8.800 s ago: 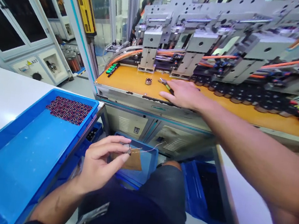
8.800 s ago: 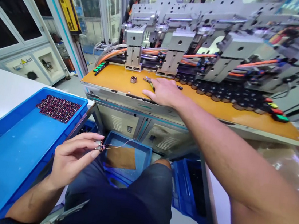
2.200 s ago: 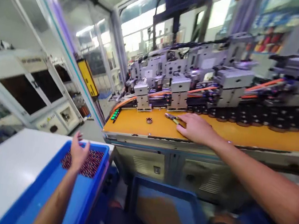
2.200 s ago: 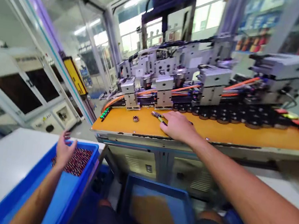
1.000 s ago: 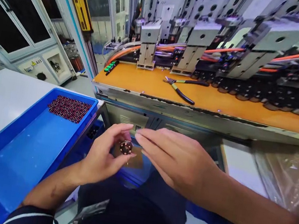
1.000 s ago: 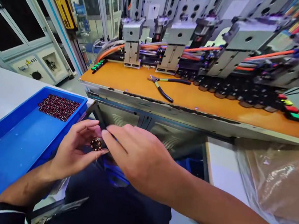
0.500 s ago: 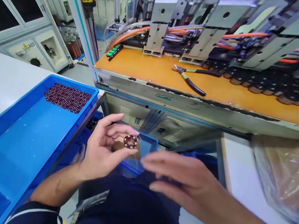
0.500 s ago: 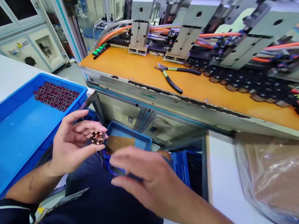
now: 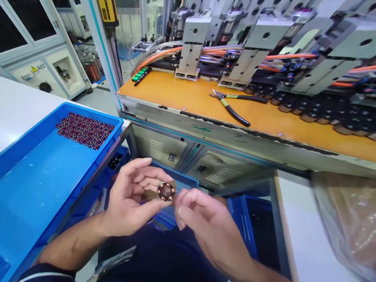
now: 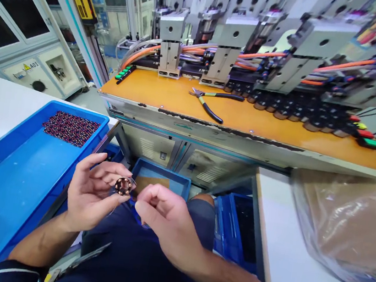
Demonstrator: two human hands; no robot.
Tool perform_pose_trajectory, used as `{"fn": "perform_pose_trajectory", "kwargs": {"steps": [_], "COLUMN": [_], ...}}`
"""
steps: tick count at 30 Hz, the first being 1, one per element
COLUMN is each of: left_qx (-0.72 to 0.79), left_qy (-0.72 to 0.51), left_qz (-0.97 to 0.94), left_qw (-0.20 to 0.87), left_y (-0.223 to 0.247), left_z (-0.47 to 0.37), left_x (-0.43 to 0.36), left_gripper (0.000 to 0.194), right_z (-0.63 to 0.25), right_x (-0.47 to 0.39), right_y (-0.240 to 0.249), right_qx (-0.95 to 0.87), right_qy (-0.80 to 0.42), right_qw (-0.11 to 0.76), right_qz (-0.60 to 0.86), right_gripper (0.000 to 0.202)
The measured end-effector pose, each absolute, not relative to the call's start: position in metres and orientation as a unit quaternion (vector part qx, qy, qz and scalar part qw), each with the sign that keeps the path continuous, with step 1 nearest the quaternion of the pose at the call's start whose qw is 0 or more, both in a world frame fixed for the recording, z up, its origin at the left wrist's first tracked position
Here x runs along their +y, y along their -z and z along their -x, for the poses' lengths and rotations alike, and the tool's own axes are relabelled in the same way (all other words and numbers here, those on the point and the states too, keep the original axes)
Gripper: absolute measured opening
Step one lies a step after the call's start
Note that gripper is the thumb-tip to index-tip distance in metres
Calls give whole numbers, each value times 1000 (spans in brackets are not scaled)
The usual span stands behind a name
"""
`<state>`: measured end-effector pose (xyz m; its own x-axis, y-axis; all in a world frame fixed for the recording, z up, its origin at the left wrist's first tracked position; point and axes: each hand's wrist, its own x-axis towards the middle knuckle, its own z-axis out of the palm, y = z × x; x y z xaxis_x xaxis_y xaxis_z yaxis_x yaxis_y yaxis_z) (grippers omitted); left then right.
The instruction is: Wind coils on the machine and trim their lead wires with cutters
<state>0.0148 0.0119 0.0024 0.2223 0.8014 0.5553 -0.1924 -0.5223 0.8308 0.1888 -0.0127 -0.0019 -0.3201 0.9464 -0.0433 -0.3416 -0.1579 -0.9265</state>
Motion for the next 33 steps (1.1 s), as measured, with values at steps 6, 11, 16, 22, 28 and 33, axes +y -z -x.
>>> {"fn": "perform_pose_trajectory", "kwargs": {"steps": [6,11,16,22,28,33], "left_qx": [186,192,210,208,226,238], "left_qy": [-546,-513,-478,-454,-454,-426], "left_qz": [-676,-583,-592,-538,-482,-510], "left_qw": [458,600,614,679,714,708], "left_y": [-3,-6,-8,-4,-7,-13], "left_z": [-16,-15,-9,-13,-17,-12], "left_x": [10,9,11,13,13,10], "left_gripper": [81,62,38,43,32,33], "right_z": [-194,-199,-208,-203,-230,-238], "right_x": [-10,-18,-10,-5,5,11], "right_y": [-9,-6,-29,-42,-43,-53], "right_qx": [-455,-459,-555,-577,-599,-598], "right_qy": [-675,-667,-596,-582,-656,-663], "right_qw": [465,478,431,381,259,228], "right_qz": [348,341,388,428,379,389], "right_gripper": [23,25,25,31,37,34]}}
